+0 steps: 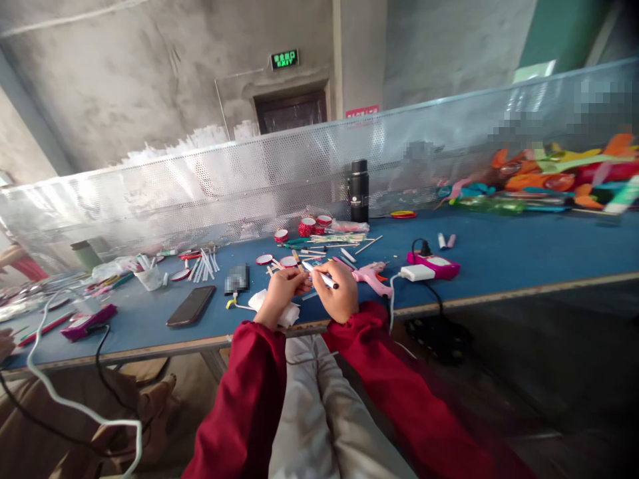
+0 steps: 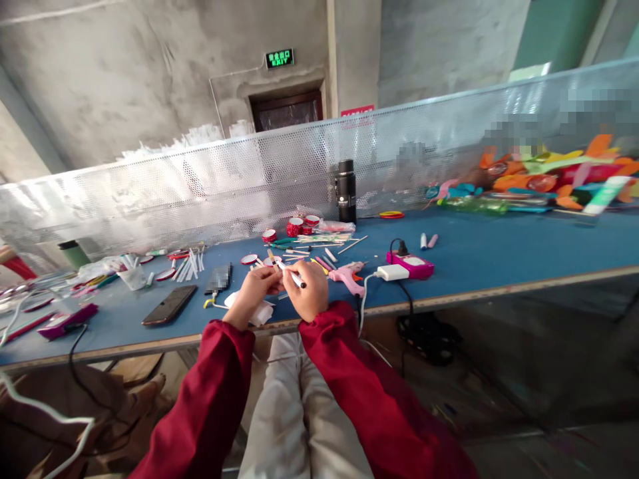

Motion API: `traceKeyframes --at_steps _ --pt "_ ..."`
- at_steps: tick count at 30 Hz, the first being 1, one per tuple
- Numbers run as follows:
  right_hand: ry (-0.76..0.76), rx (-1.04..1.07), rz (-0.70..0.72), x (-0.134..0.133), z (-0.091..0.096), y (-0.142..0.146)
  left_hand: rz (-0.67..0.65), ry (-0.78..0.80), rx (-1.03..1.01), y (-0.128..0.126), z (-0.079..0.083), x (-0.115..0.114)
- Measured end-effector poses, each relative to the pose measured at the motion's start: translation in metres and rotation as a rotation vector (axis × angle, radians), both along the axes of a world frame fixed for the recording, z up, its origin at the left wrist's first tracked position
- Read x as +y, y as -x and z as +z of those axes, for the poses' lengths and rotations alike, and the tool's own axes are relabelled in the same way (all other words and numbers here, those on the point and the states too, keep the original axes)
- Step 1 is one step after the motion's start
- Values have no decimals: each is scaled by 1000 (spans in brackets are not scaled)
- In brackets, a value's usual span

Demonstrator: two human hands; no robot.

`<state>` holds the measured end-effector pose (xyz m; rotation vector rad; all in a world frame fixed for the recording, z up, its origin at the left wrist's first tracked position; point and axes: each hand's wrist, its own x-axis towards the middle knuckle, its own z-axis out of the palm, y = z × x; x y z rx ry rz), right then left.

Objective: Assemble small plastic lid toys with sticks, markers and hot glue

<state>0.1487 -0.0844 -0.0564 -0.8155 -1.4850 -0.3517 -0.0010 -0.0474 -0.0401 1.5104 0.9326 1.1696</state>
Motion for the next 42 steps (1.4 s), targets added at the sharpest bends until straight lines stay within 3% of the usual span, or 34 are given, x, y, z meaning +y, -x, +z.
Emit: traceKeyframes --at_steps 32,42 --pt "34 -14 23 -2 1 0 2 -1 16 1 1 0" --pt "11 38 -38 0 -1 0 -3 -13 7 2 -2 2"
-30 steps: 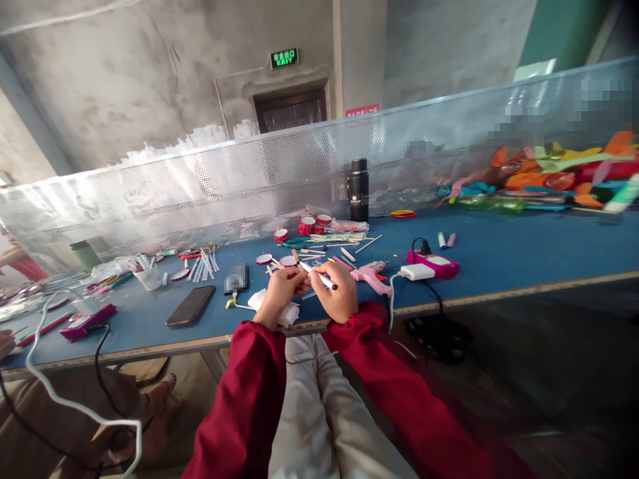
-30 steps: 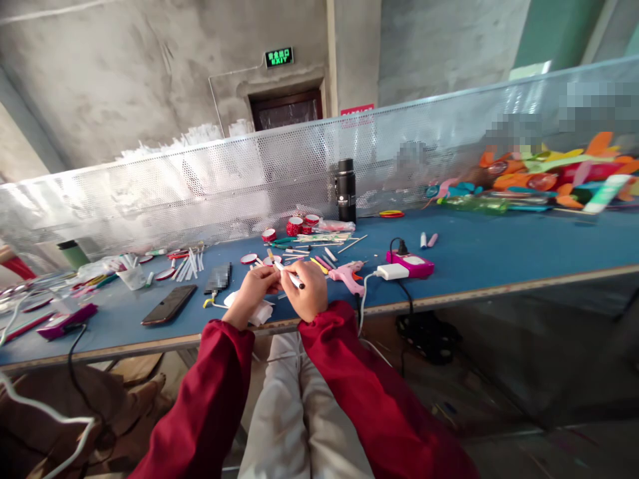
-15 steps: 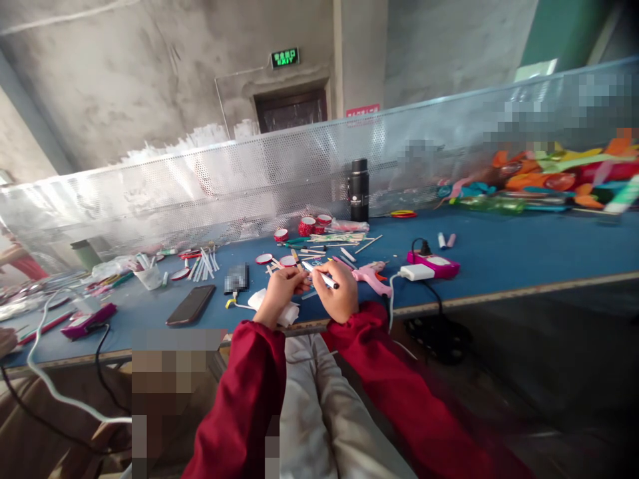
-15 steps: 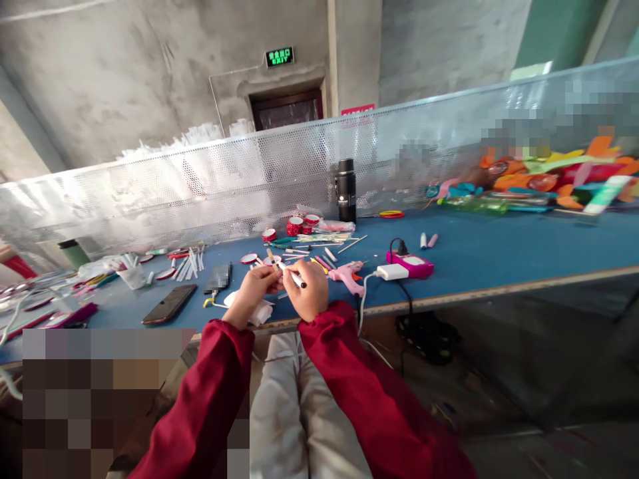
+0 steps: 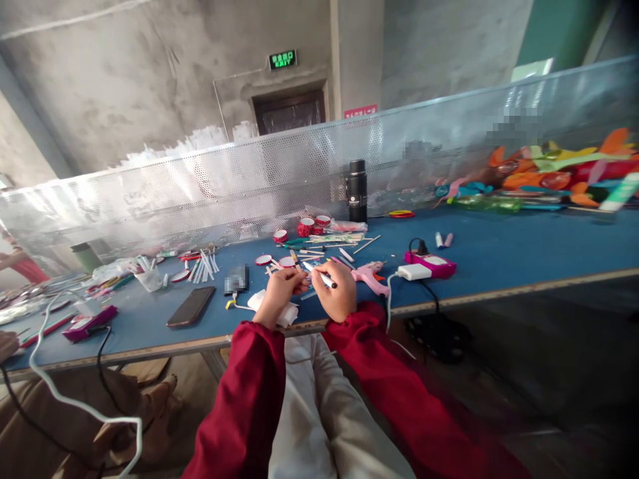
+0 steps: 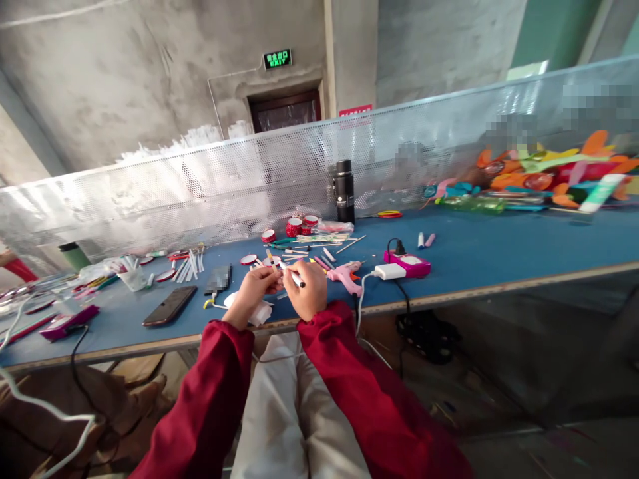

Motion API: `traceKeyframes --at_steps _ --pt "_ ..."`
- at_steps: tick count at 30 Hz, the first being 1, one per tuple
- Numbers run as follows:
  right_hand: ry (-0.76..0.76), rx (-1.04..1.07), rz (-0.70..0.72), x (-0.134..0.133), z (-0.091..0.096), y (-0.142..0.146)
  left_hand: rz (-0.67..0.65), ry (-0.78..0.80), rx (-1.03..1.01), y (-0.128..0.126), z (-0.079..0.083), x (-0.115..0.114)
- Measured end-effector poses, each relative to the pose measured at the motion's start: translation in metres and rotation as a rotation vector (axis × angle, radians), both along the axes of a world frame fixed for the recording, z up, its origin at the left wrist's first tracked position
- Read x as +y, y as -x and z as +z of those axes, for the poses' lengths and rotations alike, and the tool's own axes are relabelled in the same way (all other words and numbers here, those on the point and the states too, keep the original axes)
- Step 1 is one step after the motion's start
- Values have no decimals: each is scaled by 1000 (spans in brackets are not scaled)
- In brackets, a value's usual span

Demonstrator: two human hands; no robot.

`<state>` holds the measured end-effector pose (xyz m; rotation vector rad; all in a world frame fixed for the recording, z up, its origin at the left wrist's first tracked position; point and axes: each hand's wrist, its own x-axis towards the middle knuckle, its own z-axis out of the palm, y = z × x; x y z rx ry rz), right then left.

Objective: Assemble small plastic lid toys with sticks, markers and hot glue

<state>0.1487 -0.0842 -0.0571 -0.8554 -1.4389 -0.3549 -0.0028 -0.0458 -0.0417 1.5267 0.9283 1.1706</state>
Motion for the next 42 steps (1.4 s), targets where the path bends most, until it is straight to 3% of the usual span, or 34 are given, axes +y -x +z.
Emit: traceKeyframes --at_steps 4,9,19,26,36,42 --pt "39 70 -24 5 -2 -2 13 13 -51 0 1 -1" --pt "153 1 -9 11 -4 -3 17 43 -106 2 5 -6" --pt "178 -42 -83 16 -4 -1 24 3 -81 3 3 -4" --pt "68 2 63 11 -1 1 28 -43 -60 4 4 -6" --pt "43 12 5 10 -5 2 106 -48 27 1 6 -2" --pt "16 34 94 7 -6 2 103 -72 69 2 2 2"
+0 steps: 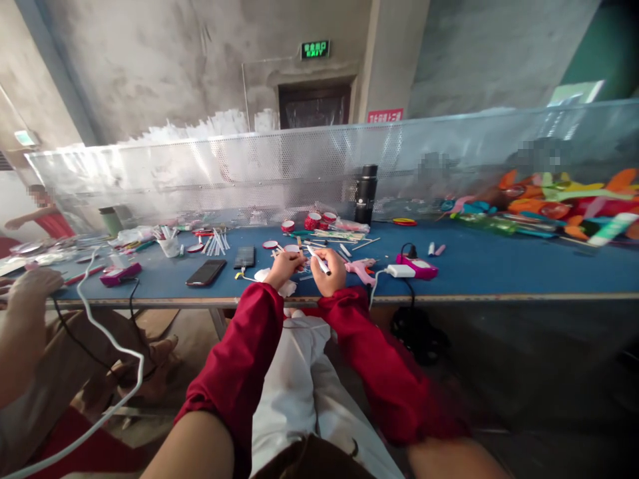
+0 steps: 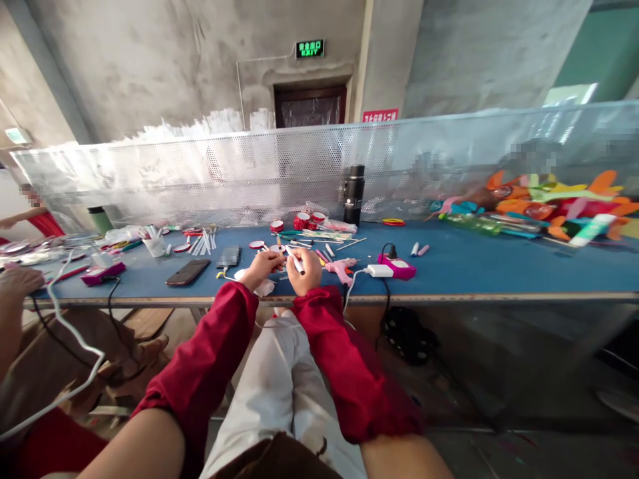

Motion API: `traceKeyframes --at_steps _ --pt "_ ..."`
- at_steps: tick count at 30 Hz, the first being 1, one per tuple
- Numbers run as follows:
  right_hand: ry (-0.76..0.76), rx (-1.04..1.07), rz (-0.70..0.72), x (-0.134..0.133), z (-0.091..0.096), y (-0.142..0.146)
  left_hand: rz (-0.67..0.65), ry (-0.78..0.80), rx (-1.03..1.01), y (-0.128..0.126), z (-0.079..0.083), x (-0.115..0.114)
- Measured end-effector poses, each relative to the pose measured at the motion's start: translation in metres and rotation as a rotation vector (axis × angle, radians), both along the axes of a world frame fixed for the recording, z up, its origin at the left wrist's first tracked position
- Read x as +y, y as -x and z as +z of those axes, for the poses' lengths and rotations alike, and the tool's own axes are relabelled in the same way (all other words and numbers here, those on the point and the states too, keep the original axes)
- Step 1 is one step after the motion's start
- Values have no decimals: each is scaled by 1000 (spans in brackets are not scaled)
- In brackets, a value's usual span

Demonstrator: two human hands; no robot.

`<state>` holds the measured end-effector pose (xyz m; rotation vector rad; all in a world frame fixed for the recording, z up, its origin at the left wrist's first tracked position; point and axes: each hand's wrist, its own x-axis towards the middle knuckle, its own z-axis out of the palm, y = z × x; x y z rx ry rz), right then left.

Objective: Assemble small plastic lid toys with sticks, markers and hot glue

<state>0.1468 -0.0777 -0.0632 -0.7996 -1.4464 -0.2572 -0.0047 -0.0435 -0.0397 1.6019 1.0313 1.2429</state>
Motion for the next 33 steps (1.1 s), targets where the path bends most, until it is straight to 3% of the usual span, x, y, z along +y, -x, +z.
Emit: traceKeyframes --at_steps 10,33 --pt "30 -150 -22 -4 5 1 -23 -50 46 1 2 -3" --pt "9 -191 -38 0 4 0 -20 -62 61 1 -3 2"
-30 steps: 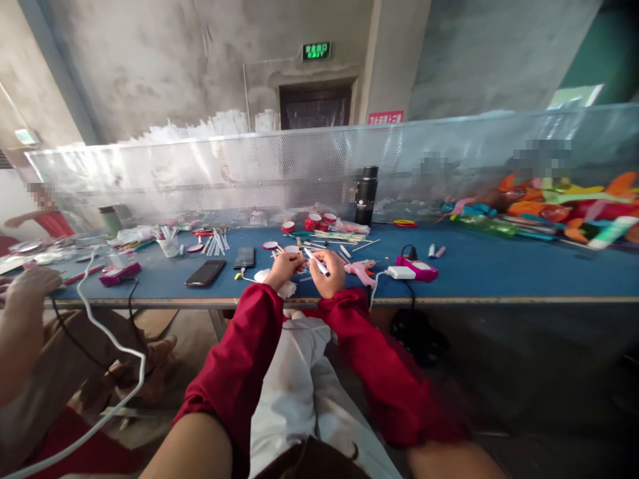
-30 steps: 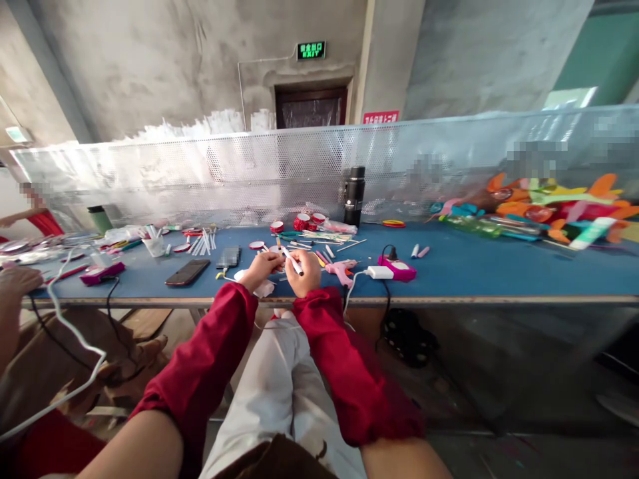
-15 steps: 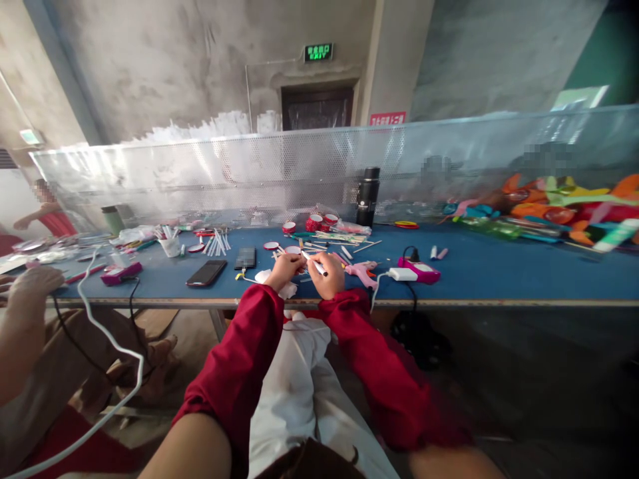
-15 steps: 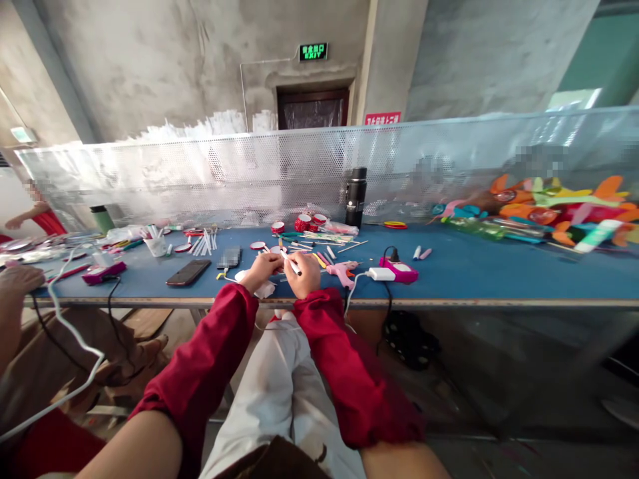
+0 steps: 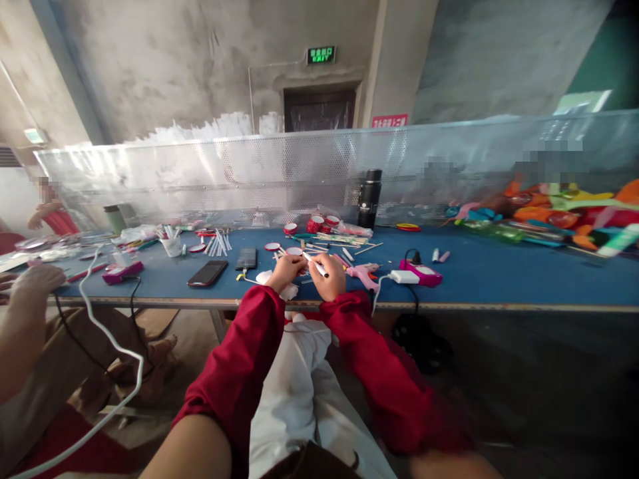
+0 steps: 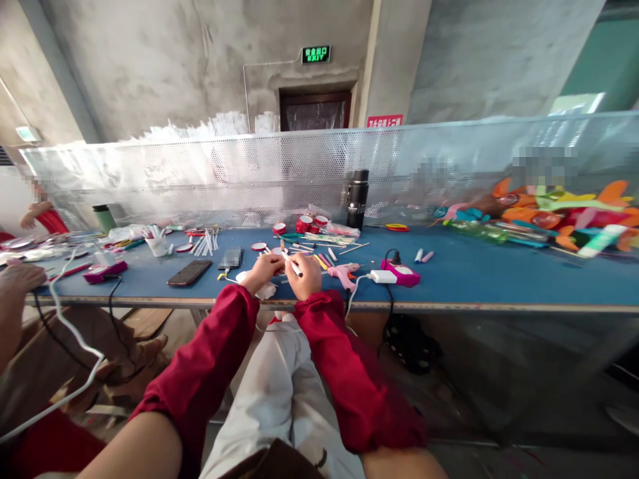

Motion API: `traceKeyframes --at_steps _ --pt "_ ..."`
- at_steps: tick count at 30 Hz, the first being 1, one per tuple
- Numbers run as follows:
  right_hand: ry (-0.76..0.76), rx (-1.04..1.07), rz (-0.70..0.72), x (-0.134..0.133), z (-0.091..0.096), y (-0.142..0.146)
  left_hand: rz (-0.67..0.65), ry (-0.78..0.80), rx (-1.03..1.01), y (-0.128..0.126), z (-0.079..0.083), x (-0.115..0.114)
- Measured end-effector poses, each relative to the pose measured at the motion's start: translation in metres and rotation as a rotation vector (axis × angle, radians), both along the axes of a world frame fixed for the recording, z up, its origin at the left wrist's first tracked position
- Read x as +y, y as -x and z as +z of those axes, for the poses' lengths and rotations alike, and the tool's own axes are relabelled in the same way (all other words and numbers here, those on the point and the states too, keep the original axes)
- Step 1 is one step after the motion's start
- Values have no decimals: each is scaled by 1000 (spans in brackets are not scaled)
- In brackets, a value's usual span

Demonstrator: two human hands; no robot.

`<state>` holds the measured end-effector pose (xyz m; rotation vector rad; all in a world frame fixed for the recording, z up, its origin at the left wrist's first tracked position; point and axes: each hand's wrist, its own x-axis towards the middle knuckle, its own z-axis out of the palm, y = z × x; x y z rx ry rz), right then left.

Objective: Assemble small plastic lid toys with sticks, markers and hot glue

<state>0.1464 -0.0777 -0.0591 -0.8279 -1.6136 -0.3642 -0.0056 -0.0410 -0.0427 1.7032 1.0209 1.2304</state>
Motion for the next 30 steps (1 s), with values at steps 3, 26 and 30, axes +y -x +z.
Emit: traceKeyframes --at_steps 3,26,30 --pt "-5 -2 6 1 0 0 -2 6 0 0 0 1" --pt "25 7 20 1 0 -1 -9 10 -15 1 1 0" --pt "10 7 19 1 -1 -1 -11 14 -19 0 1 -2"
